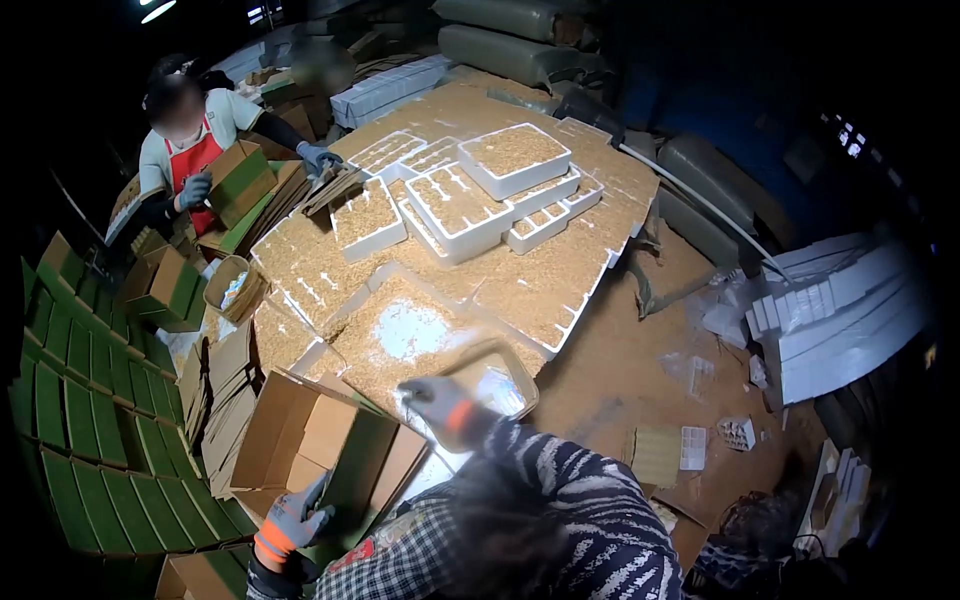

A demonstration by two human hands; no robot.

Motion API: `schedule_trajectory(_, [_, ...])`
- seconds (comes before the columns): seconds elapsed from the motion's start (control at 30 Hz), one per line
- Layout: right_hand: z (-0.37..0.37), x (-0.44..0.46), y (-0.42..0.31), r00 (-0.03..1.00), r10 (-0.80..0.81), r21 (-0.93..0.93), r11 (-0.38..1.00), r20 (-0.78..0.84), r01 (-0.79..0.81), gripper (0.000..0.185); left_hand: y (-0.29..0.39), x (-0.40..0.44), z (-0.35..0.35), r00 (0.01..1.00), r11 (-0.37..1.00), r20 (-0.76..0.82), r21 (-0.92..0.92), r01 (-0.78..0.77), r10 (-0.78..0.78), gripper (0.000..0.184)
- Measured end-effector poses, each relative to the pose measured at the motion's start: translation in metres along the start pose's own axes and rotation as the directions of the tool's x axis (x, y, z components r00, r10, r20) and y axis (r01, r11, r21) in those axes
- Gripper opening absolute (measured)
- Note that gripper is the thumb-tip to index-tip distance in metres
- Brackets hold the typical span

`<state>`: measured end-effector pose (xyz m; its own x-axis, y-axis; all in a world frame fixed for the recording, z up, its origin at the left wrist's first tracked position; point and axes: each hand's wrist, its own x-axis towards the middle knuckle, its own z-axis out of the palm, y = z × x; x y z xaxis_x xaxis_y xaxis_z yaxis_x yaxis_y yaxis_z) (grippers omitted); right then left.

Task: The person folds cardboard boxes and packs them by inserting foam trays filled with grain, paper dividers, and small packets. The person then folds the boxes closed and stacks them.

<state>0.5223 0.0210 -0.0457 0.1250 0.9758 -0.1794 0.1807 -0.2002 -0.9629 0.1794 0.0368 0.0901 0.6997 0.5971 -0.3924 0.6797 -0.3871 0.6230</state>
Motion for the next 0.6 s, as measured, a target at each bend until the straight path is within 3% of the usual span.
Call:
schedule_trajectory(0.03, [-0.044,0.018,0.033,0.861,-0.371,-0.28,0.918,-0.347,0.282,0.052,0.002,-0.002,0.0,0.999,0.999,0.045,-0.021,0.027,-0.026,0.054])
schedule_trajectory(0.07, [-0.091,0.017,0.039,0.696,-0.423,-0.533,0.844,-0.581,0.068,0.066,0.005,-0.002,-0.001,0.995,0.998,0.088,-0.04,0.057,-0.053,0.048])
schedule_trajectory(0.1, [-0.131,0.018,0.06,0.512,-0.339,-0.508,0.829,-0.789,-0.235,0.086,0.007,0.001,-0.005,0.995,0.998,0.092,-0.043,0.053,-0.049,0.048])
schedule_trajectory(0.13, [-0.171,0.026,0.109,0.349,-0.166,-0.351,0.738,-0.923,-0.577,0.105,0.009,0.003,-0.011,0.999,0.999,0.018,0.04,-0.028,0.027,0.045])
schedule_trajectory(0.17, [-0.2,0.021,0.129,0.255,0.177,-0.053,0.719,-0.951,-0.693,0.11,0.008,0.006,-0.016,0.993,0.986,-0.054,0.13,-0.102,0.109,0.041])
schedule_trajectory(0.2, [-0.225,0.021,0.145,0.126,0.492,0.228,0.595,-0.861,-0.77,0.114,-0.025,0.006,0.003,0.826,0.935,-0.44,0.192,-0.298,0.353,0.042])
schedule_trajectory(0.27, [-0.244,0.027,0.233,0.585,0.223,-0.044,0.912,-0.78,-0.407,0.116,-0.023,0.001,0.003,0.645,0.939,-0.704,0.336,-0.07,0.299,0.041])
schedule_trajectory(0.33, [-0.223,0.022,0.187,0.513,0.166,0.039,0.968,-0.842,-0.249,0.106,-0.047,0.0,0.014,0.348,0.962,-0.91,0.264,0.067,0.225,0.04])
schedule_trajectory(0.37, [-0.212,0.018,0.167,0.471,0.135,0.072,0.986,-0.872,-0.149,0.101,-0.049,-0.003,0.014,0.295,0.987,-0.948,0.146,0.074,0.118,0.043])
schedule_trajectory(0.4, [-0.21,0.023,0.167,0.413,0.093,0.097,0.995,-0.906,-0.011,0.096,-0.05,-0.001,0.015,0.286,0.986,-0.952,0.141,0.085,0.112,0.043])
schedule_trajectory(0.43, [-0.203,0.018,0.134,0.358,0.093,0.035,0.985,-0.929,-0.167,0.089,-0.049,0.001,0.015,0.222,0.995,-0.975,0.048,0.085,0.028,0.045])
schedule_trajectory(0.47, [-0.205,0.025,0.14,0.393,0.122,0.251,0.922,-0.911,0.296,0.087,-0.051,-0.001,0.017,0.157,0.996,-0.986,-0.045,0.083,-0.057,0.047])
schedule_trajectory(0.53, [-0.213,0.002,0.114,0.482,0.116,0.26,0.935,-0.869,0.243,0.086,-0.067,-0.003,0.026,0.152,0.977,-0.968,-0.185,0.109,-0.2,0.052])
schedule_trajectory(0.57, [-0.23,-0.001,0.134,0.557,0.095,0.305,0.904,-0.825,0.298,0.086,-0.076,0.001,0.034,0.187,0.96,-0.944,-0.28,-0.008,-0.273,0.053])
schedule_trajectory(0.6, [-0.219,-0.016,0.084,0.623,0.14,0.366,0.896,-0.769,0.251,0.083,-0.083,0.002,0.041,0.224,0.92,-0.913,-0.372,-0.121,-0.34,0.055])
